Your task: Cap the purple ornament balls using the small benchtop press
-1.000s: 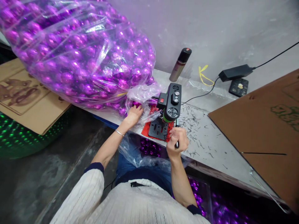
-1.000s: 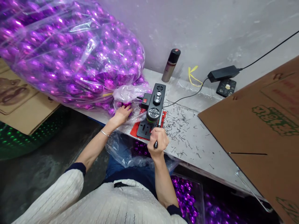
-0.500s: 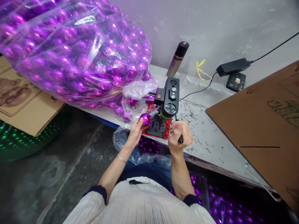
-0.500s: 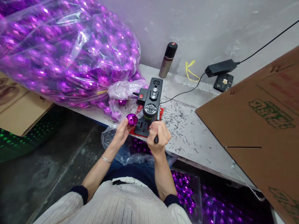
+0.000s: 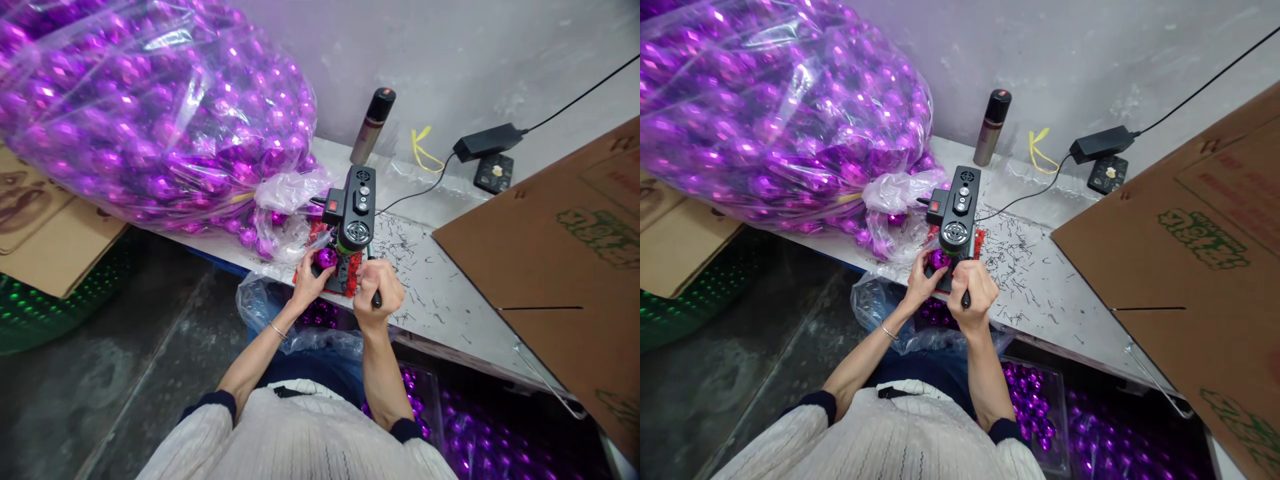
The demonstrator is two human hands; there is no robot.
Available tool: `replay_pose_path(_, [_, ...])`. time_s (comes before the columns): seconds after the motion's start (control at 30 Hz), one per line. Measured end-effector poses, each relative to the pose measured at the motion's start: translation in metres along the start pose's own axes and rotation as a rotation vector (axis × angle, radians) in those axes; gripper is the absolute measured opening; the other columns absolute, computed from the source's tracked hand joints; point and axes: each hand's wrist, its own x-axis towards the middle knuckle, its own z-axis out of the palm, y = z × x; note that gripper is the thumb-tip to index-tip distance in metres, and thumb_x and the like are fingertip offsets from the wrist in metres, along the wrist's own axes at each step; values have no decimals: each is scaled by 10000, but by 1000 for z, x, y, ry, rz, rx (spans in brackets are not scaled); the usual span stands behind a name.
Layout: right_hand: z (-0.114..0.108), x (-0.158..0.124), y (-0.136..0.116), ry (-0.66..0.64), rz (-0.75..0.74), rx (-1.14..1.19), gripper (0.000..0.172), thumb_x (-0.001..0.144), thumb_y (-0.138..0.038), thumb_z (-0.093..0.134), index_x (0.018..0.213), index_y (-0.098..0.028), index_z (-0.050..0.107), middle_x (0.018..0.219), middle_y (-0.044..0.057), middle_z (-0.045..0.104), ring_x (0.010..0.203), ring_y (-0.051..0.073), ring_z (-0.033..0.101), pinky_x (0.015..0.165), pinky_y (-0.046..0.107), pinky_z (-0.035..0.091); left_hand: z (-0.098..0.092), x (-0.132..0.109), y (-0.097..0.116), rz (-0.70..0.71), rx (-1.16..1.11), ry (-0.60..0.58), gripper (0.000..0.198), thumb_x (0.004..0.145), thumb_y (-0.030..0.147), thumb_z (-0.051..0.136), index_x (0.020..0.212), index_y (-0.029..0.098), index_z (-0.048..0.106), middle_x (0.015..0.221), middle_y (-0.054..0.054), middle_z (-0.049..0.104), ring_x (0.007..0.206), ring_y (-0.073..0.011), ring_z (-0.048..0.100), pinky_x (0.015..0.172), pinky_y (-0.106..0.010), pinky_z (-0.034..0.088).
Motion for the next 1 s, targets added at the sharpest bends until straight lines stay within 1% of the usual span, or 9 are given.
replay_pose_path(0.07, [0, -1, 0, 2, -5, 5, 244, 972, -145, 459, 749, -227, 517, 694, -2, 597, 643, 133, 568, 631, 288, 431, -2, 0, -2, 48, 76, -13, 585, 871, 469, 766, 1358, 220, 558, 1317, -134, 680, 1236, -286, 651, 1082, -467, 508])
replay_pose_path(0.13, [0, -1, 0, 7, -11, 3, 236, 968, -138, 462, 760, -225, 533, 699, 1, 605, 648, 136, 574, 630, 288, 433, -3, 1, -3, 133, 137, -42, 617, 850, 492, 785, 1357, 212, 571, 1322, -139, 685, 1249, -298, 642, 1092, -478, 493])
replay_pose_path(0.2, [0, -1, 0, 12, -18, 0, 225, 963, -128, 468, 772, -223, 541, 705, 2, 610, 653, 138, 579, 627, 286, 435, -4, 4, -4, 221, 183, -71, 646, 852, 516, 778, 1373, 198, 568, 1327, -149, 688, 1261, -304, 641, 1090, -478, 490])
replay_pose_path(0.27, [-1, 0, -1, 12, -26, 2, 218, 959, -115, 474, 781, -223, 539, 707, 2, 611, 655, 137, 581, 623, 283, 435, -3, 8, -4, 258, 212, -87, 667, 864, 530, 759, 1401, 191, 558, 1332, -155, 690, 1263, -306, 646, 1075, -474, 499])
replay_pose_path(0.47, [-2, 1, -3, -5, -58, -19, 235, 961, -108, 457, 771, -229, 523, 690, -4, 599, 639, 134, 572, 603, 279, 425, -4, 13, -8, 252, 210, -164, 680, 847, 531, 775, 1410, 207, 573, 1306, -143, 712, 1215, -301, 678, 1060, -462, 518])
replay_pose_path(0.6, [-1, -1, -2, -1, -66, -26, 241, 956, -101, 463, 759, -231, 509, 678, -10, 589, 634, 131, 572, 595, 274, 423, -8, 11, -10, 249, 163, -166, 684, 844, 507, 787, 1412, 194, 570, 1336, -153, 696, 1245, -298, 663, 1071, -453, 517])
replay_pose_path(0.77, [-1, -4, -1, 1, -50, -18, 234, 951, -96, 479, 762, -231, 508, 681, -12, 590, 645, 130, 574, 607, 273, 430, -9, 10, -9, 196, 166, -188, 683, 828, 462, 817, 1419, 217, 576, 1330, -139, 702, 1240, -301, 666, 1072, -451, 519])
replay_pose_path(0.87, [1, -12, 2, 7, -39, -5, 214, 953, -108, 484, 780, -231, 515, 690, -10, 597, 649, 132, 574, 615, 275, 434, -9, 10, -8, 190, 167, -185, 673, 824, 455, 821, 1408, 218, 585, 1326, -135, 705, 1242, -301, 663, 1070, -452, 521])
replay_pose_path(1.0, [10, -30, 13, 44, -51, 13, 199, 980, -162, 461, 803, -229, 522, 726, 2, 607, 646, 133, 570, 618, 283, 450, -8, 10, -9, 186, 167, -183, 668, 822, 451, 825, 1400, 214, 590, 1315, -130, 712, 1222, -297, 674, 1052, -449, 535])
